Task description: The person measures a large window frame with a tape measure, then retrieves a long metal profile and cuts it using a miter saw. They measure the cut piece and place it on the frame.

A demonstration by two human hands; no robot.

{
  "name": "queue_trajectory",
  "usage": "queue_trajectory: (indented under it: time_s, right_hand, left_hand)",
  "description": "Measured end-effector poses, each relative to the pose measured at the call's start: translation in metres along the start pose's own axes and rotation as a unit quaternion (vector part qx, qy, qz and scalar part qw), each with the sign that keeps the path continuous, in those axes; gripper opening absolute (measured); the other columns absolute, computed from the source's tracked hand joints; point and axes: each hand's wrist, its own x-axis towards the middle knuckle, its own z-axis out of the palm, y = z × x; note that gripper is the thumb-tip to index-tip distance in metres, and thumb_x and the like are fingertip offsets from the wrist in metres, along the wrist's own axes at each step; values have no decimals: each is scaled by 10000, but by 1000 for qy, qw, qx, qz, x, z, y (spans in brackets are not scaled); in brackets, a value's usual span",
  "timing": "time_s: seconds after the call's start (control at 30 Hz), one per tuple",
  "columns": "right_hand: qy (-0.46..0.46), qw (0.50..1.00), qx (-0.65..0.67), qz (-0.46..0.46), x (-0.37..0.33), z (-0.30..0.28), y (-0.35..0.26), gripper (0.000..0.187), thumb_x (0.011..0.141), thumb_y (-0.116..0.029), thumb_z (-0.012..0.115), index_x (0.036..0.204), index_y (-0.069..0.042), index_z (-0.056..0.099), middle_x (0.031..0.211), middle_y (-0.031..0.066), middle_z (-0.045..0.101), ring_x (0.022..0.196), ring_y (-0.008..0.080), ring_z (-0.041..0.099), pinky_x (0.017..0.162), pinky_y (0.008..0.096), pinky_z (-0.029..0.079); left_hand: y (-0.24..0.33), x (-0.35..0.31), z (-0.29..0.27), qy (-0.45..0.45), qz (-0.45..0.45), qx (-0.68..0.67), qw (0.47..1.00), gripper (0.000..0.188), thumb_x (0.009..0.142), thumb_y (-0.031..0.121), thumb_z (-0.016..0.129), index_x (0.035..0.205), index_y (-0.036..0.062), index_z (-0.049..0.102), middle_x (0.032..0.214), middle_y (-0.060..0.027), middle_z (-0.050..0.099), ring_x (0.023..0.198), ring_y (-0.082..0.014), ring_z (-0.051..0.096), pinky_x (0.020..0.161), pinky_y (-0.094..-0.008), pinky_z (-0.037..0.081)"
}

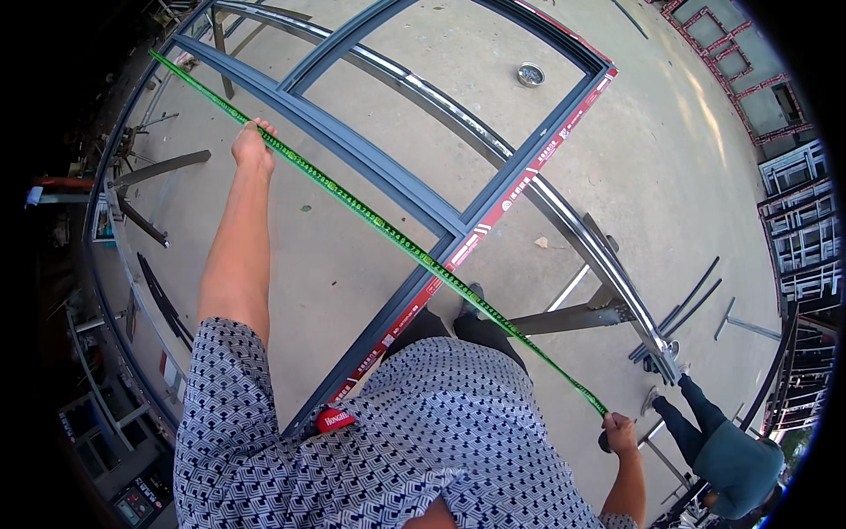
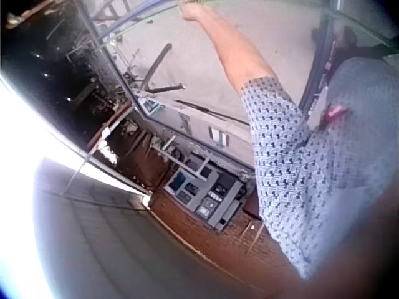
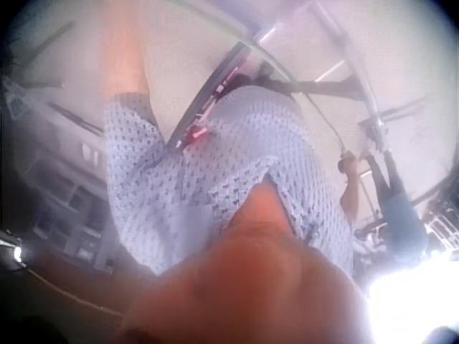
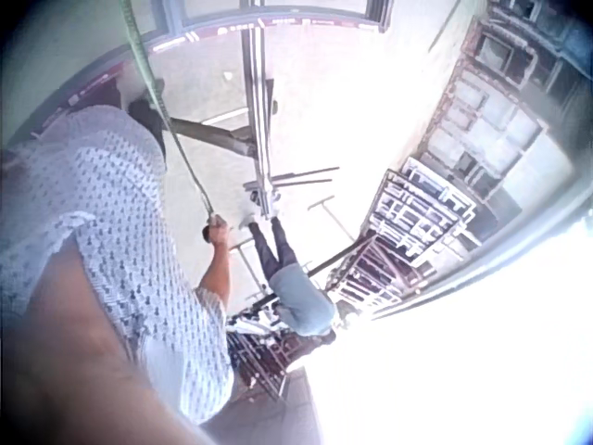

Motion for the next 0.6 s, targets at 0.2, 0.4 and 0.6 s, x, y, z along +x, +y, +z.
queue_trajectory:
  time_s: [0.2, 0.4, 0.6]
  right_hand:
    - [-23, 999, -14, 18, 16, 9, 19, 387, 964, -352, 579, 769, -31, 673, 627, 125, 590, 619, 225, 599, 633, 388, 481]
    - [-36, 999, 2, -34, 43, 6, 5, 385, 981, -322, 560, 748, -29, 654, 602, 116, 560, 586, 217, 554, 605, 383, 462]
    - [-43, 995, -3, -87, 65, -6, -13, 373, 970, -318, 570, 756, -24, 650, 626, 136, 589, 610, 253, 588, 622, 392, 472]
  left_hand:
    - [-3, -3, 3, 0, -21, -9, 1000, 174, 1012, 123, 479, 1057, -15, 574, 919, -97, 603, 763, -212, 598, 725, -363, 540]
    - [-13, -10, -1, -14, -16, -21, 1000, 172, 999, 115, 497, 1073, -21, 574, 909, -89, 597, 758, -213, 599, 721, -362, 540]
    - [-21, -47, 9, -9, 4, -19, 1000, 137, 979, 95, 493, 1040, -12, 554, 849, -88, 579, 712, -207, 578, 664, -362, 521]
